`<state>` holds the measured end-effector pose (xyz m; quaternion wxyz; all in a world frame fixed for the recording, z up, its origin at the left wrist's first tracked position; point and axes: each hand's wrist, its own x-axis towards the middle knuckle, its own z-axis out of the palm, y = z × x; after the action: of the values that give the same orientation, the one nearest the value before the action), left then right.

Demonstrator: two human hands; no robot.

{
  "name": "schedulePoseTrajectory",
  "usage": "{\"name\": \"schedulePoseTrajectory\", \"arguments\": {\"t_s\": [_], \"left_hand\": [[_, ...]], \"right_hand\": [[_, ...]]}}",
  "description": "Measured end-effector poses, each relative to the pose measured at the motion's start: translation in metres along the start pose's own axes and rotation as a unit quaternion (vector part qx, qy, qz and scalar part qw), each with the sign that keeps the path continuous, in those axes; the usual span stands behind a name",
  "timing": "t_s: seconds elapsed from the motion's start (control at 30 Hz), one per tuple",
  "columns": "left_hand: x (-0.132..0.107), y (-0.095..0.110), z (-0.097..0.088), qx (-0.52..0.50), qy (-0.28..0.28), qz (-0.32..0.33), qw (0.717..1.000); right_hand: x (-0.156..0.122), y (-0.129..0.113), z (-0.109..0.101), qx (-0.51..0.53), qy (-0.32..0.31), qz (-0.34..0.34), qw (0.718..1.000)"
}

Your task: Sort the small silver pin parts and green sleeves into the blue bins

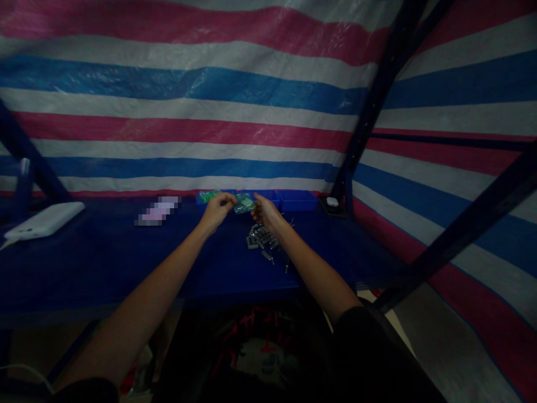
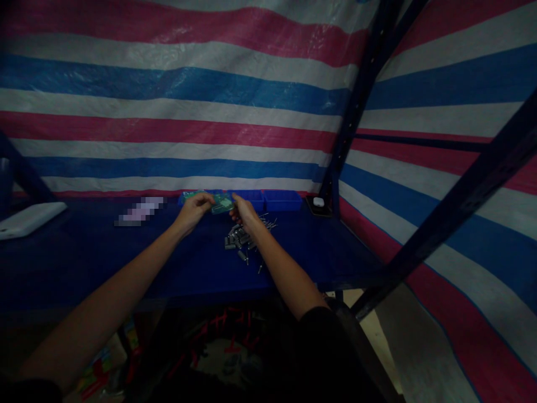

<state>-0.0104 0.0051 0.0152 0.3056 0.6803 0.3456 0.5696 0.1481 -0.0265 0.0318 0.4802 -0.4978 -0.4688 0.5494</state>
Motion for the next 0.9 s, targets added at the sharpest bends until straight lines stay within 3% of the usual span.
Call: {"name": "schedulePoseTrajectory", "arguments": {"t_s": [0.1,0.23,0.37,0.5,0.67,0.8,0.9], "left_hand": [[0.002,-0.004,-0.002,0.05,0.003,0.033,0.998],[0.001,0.0,-0.001,0.068,0.02,0.005,0.997],[-0.002,0.01,0.0,0.063,0.009,-0.114,0.991],[-0.007,0.016,0.0,0.086,-0.099,-0.243,0.961],[-0.011,0.015,0.001,0.072,-0.171,-0.282,0.941],[-0.01,0.013,0.001,0.039,-0.182,-0.317,0.93],[-0.009,0.014,0.0,-0.048,-0.179,-0.354,0.917]], "right_hand": [[0.001,0.003,0.003,-0.03,0.033,-0.049,0.998],[0.005,0.009,0.003,-0.037,0.072,-0.119,0.99],[0.01,0.013,-0.001,-0.014,0.119,-0.204,0.972],[0.013,0.014,-0.003,-0.026,0.161,-0.267,0.95],[0.014,0.014,-0.003,-0.06,0.145,-0.286,0.945],[0.011,0.013,-0.001,-0.119,0.131,-0.284,0.942],[0.007,0.011,0.0,-0.163,0.101,-0.303,0.933]]}}
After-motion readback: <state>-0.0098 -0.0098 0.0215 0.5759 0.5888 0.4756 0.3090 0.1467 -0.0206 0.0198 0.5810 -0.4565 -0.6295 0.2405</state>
